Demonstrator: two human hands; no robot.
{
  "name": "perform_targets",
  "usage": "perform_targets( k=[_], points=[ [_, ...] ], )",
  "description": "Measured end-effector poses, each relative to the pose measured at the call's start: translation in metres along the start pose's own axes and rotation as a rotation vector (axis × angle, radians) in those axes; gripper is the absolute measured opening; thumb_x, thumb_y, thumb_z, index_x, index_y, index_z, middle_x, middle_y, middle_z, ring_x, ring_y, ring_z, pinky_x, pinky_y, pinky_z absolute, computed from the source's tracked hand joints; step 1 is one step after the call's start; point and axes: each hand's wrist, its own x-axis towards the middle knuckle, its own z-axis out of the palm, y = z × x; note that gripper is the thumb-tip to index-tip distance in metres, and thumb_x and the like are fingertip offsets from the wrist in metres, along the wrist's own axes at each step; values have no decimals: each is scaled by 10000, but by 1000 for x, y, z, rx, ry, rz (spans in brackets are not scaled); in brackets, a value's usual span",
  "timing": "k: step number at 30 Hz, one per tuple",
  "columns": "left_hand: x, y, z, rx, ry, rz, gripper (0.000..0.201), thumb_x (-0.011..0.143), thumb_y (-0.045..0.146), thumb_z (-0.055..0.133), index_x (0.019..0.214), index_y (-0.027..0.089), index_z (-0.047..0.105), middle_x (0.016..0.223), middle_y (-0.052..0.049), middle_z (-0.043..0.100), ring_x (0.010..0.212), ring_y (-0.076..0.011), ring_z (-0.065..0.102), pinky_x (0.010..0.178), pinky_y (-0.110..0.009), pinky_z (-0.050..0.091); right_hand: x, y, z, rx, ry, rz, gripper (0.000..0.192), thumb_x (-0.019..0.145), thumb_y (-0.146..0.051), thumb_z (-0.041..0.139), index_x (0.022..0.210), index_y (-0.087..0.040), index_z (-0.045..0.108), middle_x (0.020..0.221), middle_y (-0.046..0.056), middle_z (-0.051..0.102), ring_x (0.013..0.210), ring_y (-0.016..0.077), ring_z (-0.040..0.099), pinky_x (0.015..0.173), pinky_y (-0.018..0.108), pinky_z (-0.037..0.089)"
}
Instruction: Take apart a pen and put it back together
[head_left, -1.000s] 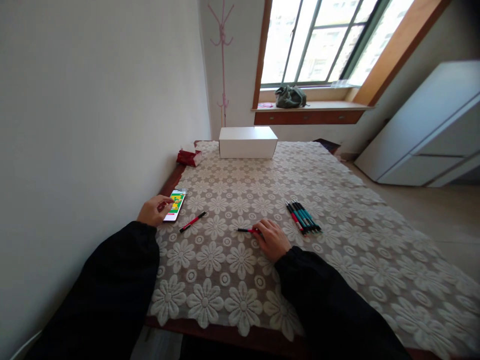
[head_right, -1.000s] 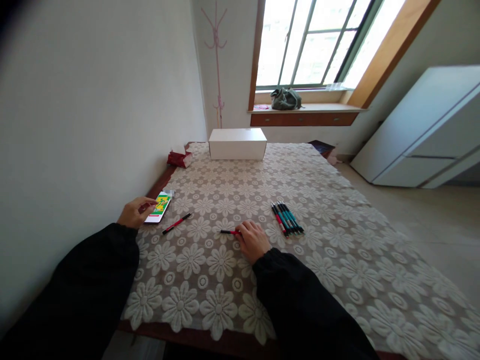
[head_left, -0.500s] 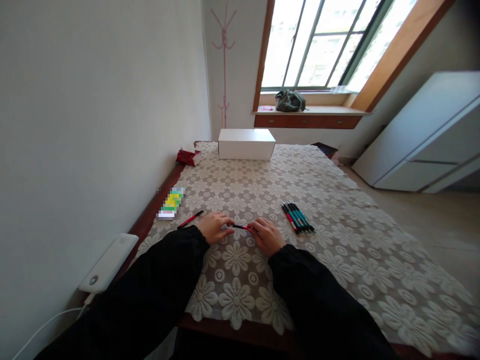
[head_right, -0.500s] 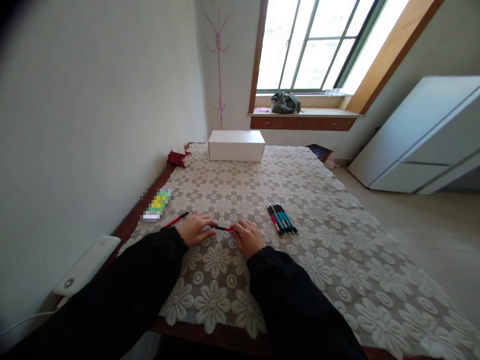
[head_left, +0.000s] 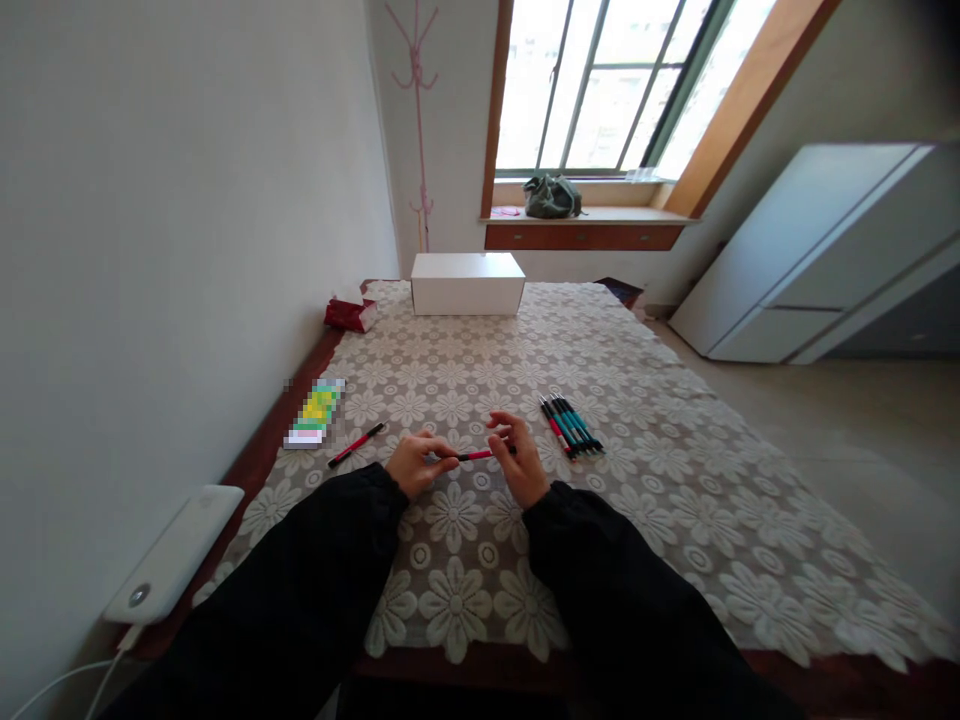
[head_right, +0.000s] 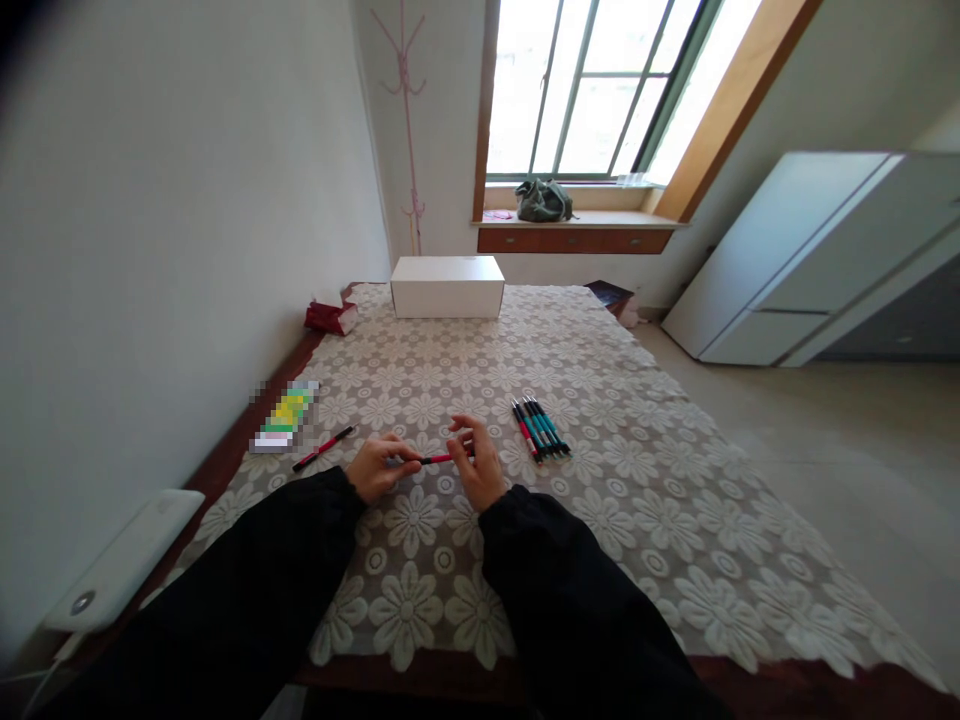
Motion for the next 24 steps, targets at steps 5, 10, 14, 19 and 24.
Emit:
perform_targets(
  k=[5,10,14,19,24],
  points=[
    [0,2,-4,-19,45,12,167,822,350,730,910,231,806,799,-53,711,760,-170,640,747,-299,517,2,1,-2,16,-69,-10,332,957,-370,513,1263,-244,490,1166,98,622,944,200,611,779,349,548],
    [-2,0,-6,11,58,29,141,826,320,725,918,242,799,811,-45,711,806,-180,656,788,-309,524,1,6,-3,-94,-237,-58,298,952,-353,539,1230,-244,543,1087,70,659,902,188,627,780,336,535],
    [0,-6,-9,63,106,19,145,826,327,724,936,246,771,878,-36,733,869,-192,666,851,-331,517,5,12,-15,-477,-375,-172,122,950,-306,557,1011,-243,641,929,55,690,896,219,604,843,371,483],
    [3,-17,-28,351,177,-32,208,840,304,670,1031,235,713,1032,-71,732,1057,-274,623,967,-430,456,15,24,-48,-910,-169,-48,131,924,-300,588,831,-228,644,895,98,673,912,268,579,832,406,431],
    [1,-32,-49,609,202,-235,412,757,178,627,1169,194,649,1197,-132,667,1119,-337,576,948,-465,454,18,33,-69,-1105,-48,127,182,890,-370,645,894,-188,656,983,161,641,967,336,567,839,457,388]
  ],
)
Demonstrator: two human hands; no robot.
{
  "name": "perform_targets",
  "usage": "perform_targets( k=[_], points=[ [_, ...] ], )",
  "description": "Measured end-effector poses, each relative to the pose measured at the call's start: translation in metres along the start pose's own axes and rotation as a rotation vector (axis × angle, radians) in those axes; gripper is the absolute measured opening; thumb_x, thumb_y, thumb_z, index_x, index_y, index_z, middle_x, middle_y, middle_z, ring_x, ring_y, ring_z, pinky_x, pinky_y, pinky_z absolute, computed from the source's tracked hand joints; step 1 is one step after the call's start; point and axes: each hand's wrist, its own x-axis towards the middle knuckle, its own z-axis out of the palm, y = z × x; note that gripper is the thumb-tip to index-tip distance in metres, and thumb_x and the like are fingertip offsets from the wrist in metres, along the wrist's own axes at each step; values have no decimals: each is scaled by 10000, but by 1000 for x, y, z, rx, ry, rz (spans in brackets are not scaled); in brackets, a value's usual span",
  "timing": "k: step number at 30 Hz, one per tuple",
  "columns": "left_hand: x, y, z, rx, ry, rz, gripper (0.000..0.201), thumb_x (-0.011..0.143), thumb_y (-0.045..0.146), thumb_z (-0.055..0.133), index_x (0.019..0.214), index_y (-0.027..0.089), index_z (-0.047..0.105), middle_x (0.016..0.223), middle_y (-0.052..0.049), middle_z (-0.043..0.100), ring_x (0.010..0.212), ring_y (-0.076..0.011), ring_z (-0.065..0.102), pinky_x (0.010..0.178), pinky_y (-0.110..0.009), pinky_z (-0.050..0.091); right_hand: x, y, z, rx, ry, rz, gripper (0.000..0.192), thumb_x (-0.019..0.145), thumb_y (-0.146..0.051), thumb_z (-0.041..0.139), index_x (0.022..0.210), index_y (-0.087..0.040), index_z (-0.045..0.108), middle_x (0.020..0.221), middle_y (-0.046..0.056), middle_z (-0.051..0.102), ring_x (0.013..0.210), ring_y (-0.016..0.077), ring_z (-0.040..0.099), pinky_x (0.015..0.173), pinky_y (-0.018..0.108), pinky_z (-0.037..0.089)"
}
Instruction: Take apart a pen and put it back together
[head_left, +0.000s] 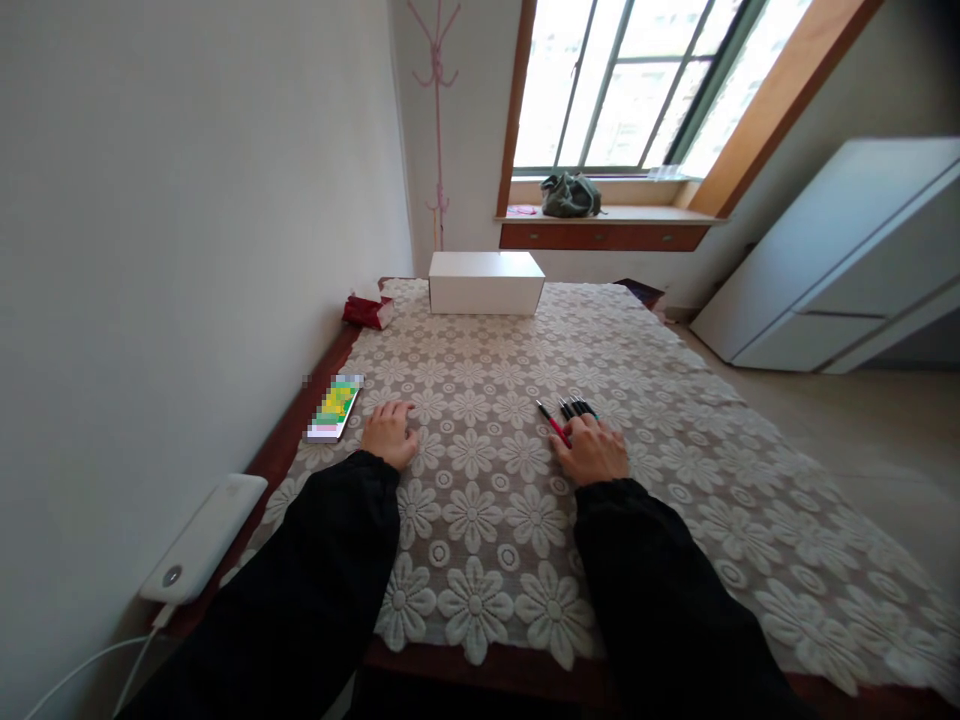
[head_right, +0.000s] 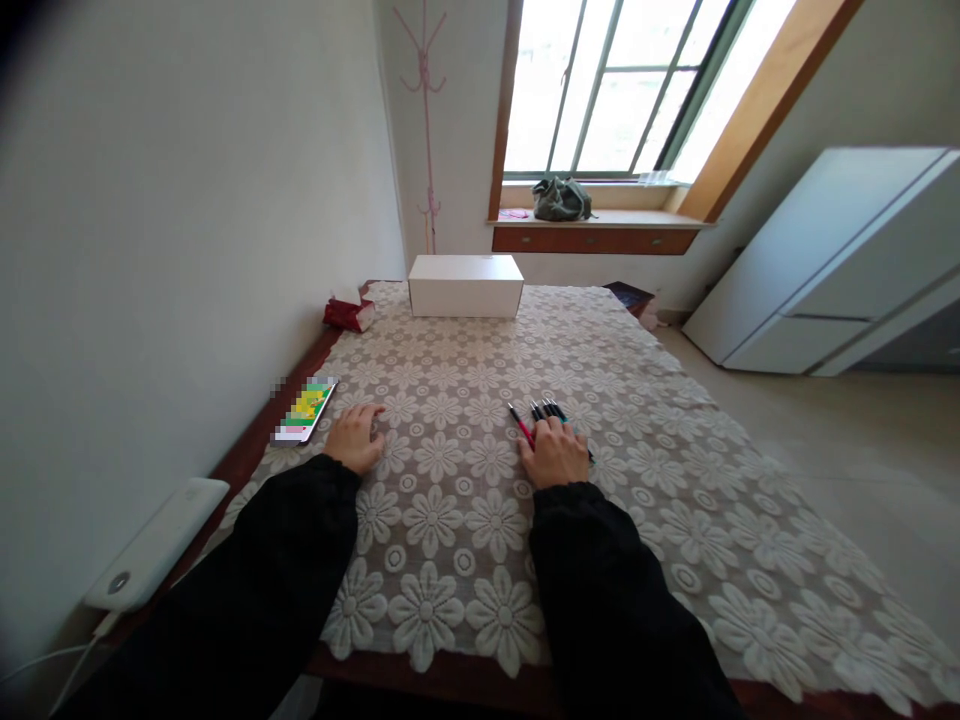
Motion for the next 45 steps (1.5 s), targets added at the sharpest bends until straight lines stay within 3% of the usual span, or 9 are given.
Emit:
perform_targets(
  k=[5,10,17,24,27,33,37,41,45],
  points=[
    [3,-13,6,-93,-66,-44,371,795,121,543,1149,177,641,1098,-106,682,1013,-260,621,908,-392,482,0,-8,-2,-5,47,-36,254,898,-319,624,1109,-179,637,1071,140,651,1009,318,568,840,419,381],
    [5,-3,5,-462,-14,12,302,841,117,523,1095,192,669,996,-73,698,925,-206,643,856,-345,502,-3,-29,-3,249,77,-267,179,939,-330,558,991,-201,671,924,78,668,936,252,597,843,368,414],
    [-6,39,-2,-1348,-47,-32,412,904,393,645,1254,183,587,1017,-86,728,788,-141,634,723,-279,532,-24,-70,-8,730,-149,-449,235,974,-399,531,982,-210,670,857,46,659,777,182,593,733,324,466],
    [-20,60,8,-1750,-115,-137,425,738,317,853,1060,200,602,889,11,650,848,-146,691,867,-343,572,-37,-89,-9,1046,-341,-386,349,938,-411,596,1232,-224,587,1107,76,717,887,184,642,734,312,485],
    [-24,63,9,-1783,-123,-166,406,725,289,865,1011,201,590,880,19,637,926,-171,700,920,-380,568,-40,-91,-5,1143,-504,-368,406,925,-421,615,1277,-227,558,1052,60,732,820,169,643,705,299,478],
    [-23,59,17,-1658,-129,-133,381,694,294,878,915,173,593,843,-11,679,934,-189,699,934,-386,554,-41,-92,-5,1144,-579,-334,305,954,-482,552,963,-198,664,818,23,681,688,142,567,621,271,427],
    [-18,62,15,-1480,-75,-111,381,696,339,865,897,177,584,832,-21,682,849,-182,691,852,-370,567,-41,-92,-3,1313,-657,-297,385,932,-545,574,1112,-204,589,862,29,685,716,149,586,635,270,438],
    [-29,85,-20,-1127,137,43,264,836,382,737,999,195,647,1043,-81,682,1050,-224,647,955,-427,532,-40,-87,8,1236,-530,-244,334,953,-510,539,1072,-202,584,674,-28,596,612,133,531,608,268,407],
    [-81,118,-76,-1036,407,298,331,991,478,454,1109,257,670,1177,-94,654,1179,-261,594,1067,-491,473,-36,-82,16,1036,-313,-184,249,957,-421,511,1031,-201,602,657,-33,573,583,135,516,582,272,380]
  ],
)
